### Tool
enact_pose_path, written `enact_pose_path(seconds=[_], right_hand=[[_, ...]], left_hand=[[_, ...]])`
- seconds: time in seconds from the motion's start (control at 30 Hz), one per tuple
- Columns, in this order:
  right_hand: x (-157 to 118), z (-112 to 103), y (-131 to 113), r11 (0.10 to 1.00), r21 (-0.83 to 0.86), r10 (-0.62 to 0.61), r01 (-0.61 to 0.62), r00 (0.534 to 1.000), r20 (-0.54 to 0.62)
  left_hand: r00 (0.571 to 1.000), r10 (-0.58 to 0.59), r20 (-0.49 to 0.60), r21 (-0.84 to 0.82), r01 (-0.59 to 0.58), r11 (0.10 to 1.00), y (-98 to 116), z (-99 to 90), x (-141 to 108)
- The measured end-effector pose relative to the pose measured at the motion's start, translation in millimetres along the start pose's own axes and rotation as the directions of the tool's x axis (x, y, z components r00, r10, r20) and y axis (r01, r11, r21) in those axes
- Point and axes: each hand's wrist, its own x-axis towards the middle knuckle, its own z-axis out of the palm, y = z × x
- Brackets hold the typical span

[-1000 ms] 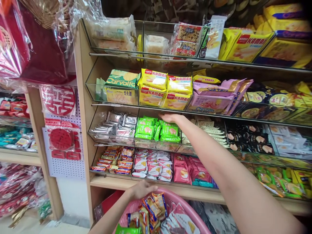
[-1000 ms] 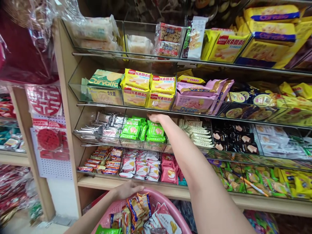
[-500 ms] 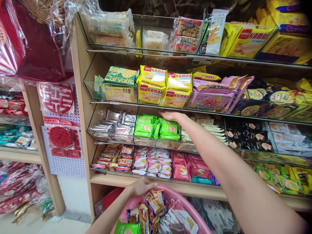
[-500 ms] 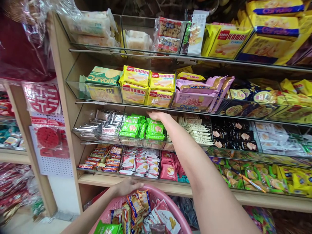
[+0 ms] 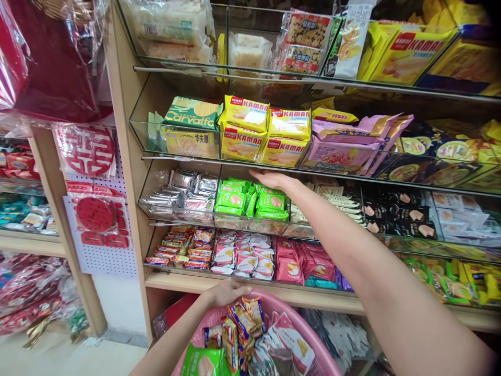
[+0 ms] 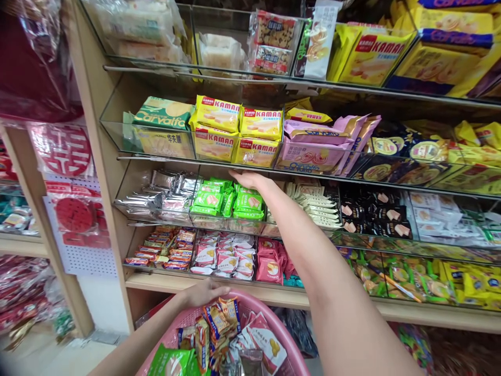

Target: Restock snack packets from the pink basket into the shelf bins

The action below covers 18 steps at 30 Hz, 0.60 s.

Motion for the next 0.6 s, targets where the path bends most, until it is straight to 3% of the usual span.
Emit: enact_pose_path(seconds=[0.27, 0.6], right_hand=[[-10.5, -8.0, -5.7, 0.998, 0.054, 0.04, -0.045, 0.996, 0.081], [-20.0, -4.9, -3.8, 0.993, 0.06, -0.102, 0.104, 0.994, -0.041]], left_hand=[[1.0, 0.002, 0.01, 0.005, -0.002, 1.0, 1.8, -0.4, -0.7], [1.0, 0.007, -0.003, 0.024, -0.007, 1.0, -1.6, 1.1, 1.8]])
